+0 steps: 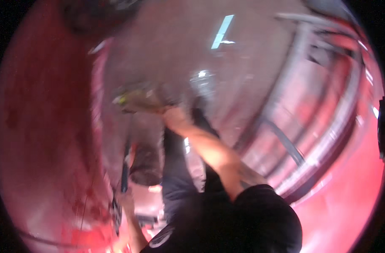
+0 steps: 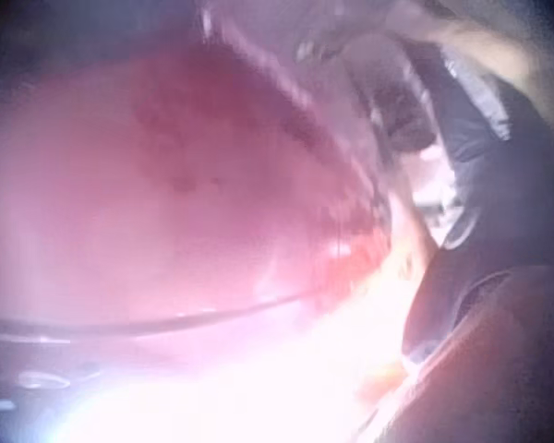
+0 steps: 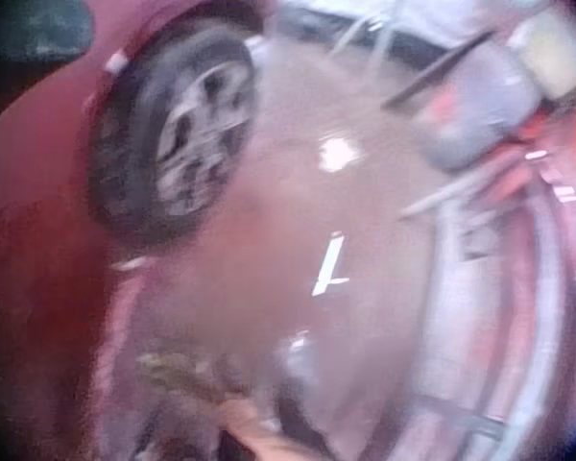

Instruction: The person sweeps debris on a concrete floor using a broom and dustpan, collecting the waste into a large sack. They also pick up trash from the hood of a white car and place it into the sack. The person continues sweeping around vehicles and equipment in the garage.

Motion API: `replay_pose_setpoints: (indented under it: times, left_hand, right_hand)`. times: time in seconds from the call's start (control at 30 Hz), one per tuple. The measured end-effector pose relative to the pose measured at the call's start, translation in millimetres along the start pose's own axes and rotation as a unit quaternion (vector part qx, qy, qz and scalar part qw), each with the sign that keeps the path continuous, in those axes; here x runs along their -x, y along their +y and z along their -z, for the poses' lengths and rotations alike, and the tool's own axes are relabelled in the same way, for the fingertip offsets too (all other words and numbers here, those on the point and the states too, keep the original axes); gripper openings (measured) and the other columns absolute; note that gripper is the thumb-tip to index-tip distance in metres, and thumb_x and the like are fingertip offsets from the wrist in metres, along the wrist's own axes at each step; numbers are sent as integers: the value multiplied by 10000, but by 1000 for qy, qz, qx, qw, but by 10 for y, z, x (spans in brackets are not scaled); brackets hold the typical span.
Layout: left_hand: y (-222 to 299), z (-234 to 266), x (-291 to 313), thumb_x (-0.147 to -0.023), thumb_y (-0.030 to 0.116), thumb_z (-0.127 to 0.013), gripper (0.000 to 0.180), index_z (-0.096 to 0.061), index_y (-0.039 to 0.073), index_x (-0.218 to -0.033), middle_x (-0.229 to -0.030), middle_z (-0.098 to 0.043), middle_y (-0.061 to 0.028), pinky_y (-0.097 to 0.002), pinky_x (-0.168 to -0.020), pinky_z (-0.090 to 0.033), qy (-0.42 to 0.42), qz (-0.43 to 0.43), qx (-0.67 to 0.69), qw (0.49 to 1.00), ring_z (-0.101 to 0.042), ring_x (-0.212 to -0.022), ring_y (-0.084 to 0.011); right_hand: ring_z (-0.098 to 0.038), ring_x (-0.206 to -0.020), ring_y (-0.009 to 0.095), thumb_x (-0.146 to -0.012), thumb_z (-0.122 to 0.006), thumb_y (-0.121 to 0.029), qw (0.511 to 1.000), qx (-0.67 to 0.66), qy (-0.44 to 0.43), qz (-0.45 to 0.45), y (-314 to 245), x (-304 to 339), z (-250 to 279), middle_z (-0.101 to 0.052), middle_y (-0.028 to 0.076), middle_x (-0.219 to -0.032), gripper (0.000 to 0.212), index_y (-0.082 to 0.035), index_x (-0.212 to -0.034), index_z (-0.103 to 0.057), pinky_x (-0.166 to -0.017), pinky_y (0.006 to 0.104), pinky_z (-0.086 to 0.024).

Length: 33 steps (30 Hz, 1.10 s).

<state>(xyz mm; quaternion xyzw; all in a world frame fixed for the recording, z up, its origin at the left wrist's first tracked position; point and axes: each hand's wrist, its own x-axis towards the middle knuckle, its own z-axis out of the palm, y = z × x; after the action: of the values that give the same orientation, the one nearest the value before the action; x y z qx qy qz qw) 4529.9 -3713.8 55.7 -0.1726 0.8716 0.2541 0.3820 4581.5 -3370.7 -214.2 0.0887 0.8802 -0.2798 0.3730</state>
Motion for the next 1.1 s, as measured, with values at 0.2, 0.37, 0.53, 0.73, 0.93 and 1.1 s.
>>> replay_pose_setpoints:
  times: [0.2,0.37,0.53,0.73,0.93,1.1]
  left_hand:
    - [678,224,367,-843,54,-655,333,-677,-6,-1170,-764,-557,30,-253,-538,-383,-5,-50,-49,998,-477,-615,-65]
    - [1436,232,933,-833,9,-582,408,-659,-16,-1232,-744,-552,38,-230,-518,-381,-106,-83,79,988,-478,-575,-43]
    - [1447,407,709,-821,82,-656,586,-581,3,-1397,-677,-548,18,-266,-466,-396,-150,-205,15,967,-494,-514,-74]
    - [1639,581,676,-763,5,-627,528,-618,-100,-1280,-831,-597,-25,-269,-572,-476,-147,-285,19,947,-557,-670,-83]
    - [2229,652,1072,-744,16,-607,446,-678,-64,-1176,-705,-558,35,-232,-506,-417,-130,-342,-21,931,-509,-571,-50]
    - [2384,614,1327,-728,15,-607,486,-665,-71,-1202,-639,-543,41,-235,-417,-373,-166,-271,48,947,-492,-475,-49]
  right_hand:
    - [-685,-1058,343,-1023,-443,-261,979,-110,121,-120,160,1017,716,-705,191,-1138,349,-43,-1069,-711,-874,471,-549]
    - [-693,-1013,352,-920,-536,-177,967,-106,175,-154,233,2273,1304,-699,180,-1104,355,-54,-1230,-658,-896,437,-566]
    - [-689,-1074,350,-909,-581,-172,925,-136,256,-245,57,3109,1478,-684,184,-1243,554,-173,-1462,-549,-941,457,-551]
    - [-717,-946,378,-897,-644,-194,812,-359,363,-282,-444,4016,1420,-705,252,-1038,543,-126,-1431,-572,-814,441,-549]
    - [-717,-809,314,-894,-636,-187,723,-463,405,-315,-399,4372,1176,-731,233,-984,551,-118,-1437,-571,-710,403,-538]
    - [-634,-791,161,-919,-604,-117,687,-525,418,-278,-332,4814,1210,-706,114,-935,522,-27,-1432,-561,-715,319,-532]
